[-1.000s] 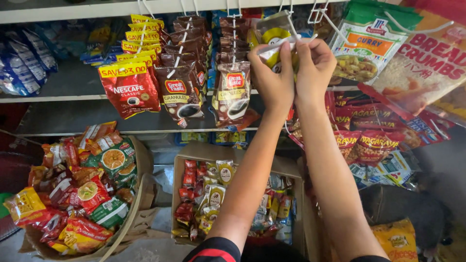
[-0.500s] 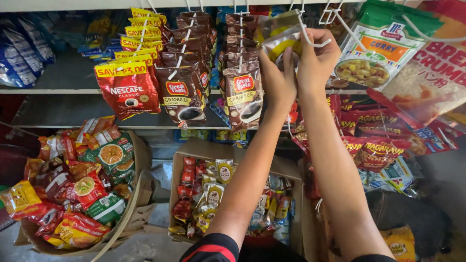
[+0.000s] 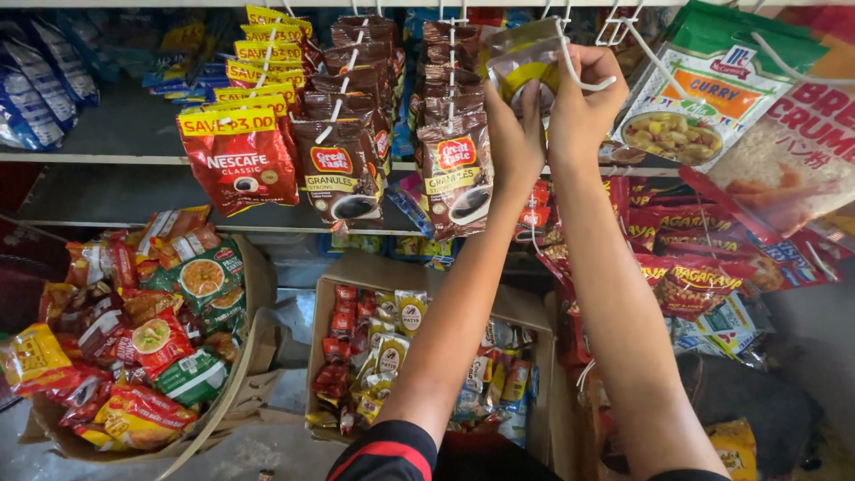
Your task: Organizing and sorting condiment pouches and snacks on shelves and in boxes within a retail setting.
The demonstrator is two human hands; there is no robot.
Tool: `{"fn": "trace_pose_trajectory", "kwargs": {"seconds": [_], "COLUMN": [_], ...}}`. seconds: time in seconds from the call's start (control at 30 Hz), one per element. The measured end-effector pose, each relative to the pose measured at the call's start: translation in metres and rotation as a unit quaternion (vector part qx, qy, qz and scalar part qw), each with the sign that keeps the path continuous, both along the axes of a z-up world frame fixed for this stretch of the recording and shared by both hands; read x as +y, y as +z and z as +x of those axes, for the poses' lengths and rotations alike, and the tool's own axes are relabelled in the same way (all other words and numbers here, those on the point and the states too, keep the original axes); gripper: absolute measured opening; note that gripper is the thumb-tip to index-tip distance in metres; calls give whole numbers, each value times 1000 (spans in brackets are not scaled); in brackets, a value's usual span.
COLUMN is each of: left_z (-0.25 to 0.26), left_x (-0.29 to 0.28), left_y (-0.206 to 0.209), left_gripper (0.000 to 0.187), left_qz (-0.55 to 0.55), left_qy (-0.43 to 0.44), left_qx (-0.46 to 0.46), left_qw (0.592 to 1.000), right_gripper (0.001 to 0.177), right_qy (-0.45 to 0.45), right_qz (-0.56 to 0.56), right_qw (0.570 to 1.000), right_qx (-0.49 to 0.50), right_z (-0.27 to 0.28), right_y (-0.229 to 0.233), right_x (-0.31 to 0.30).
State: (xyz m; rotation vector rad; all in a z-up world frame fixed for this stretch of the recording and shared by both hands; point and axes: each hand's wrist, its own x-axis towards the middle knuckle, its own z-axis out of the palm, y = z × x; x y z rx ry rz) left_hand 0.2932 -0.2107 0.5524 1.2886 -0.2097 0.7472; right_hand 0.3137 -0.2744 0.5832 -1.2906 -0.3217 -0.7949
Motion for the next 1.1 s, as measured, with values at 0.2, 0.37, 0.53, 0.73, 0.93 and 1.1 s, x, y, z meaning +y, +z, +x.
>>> {"fn": "trace_pose_trajectory", "kwargs": {"seconds": [0.2, 0.37, 0.53, 0.73, 0.93, 1.1], "left_z": [2, 3, -22, -38, -72, -108], "left_x": [-2, -11, 0, 37, 75, 111], "left_y": [-16, -45, -87, -166, -227, -261], "left_gripper": [39, 47, 52, 34, 26, 21], "left_qz": [25, -46, -81, 109, -30, -114], "left_qy": [-4, -61, -113, -26, -92, -105], "left_qx": [46, -8, 36, 130, 107, 170], "left_qw": [999, 997, 990, 985, 990, 973], "right_gripper": [14, 14, 23, 45, 41, 29], "right_qy": [-33, -48, -88, -27, 17, 63], "right_qz": [-36, -54, -116, -22, -8, 19], "right_qw": [999, 997, 989, 992, 992, 978], "right_qx": [-7, 16, 27, 121, 128, 196], "right_z": [0, -14, -31, -71, -110, -135], "right_y": [-6, -22, -67, -107, -154, -222], "right_x": [-3, -9, -16, -9, 16, 43]}}
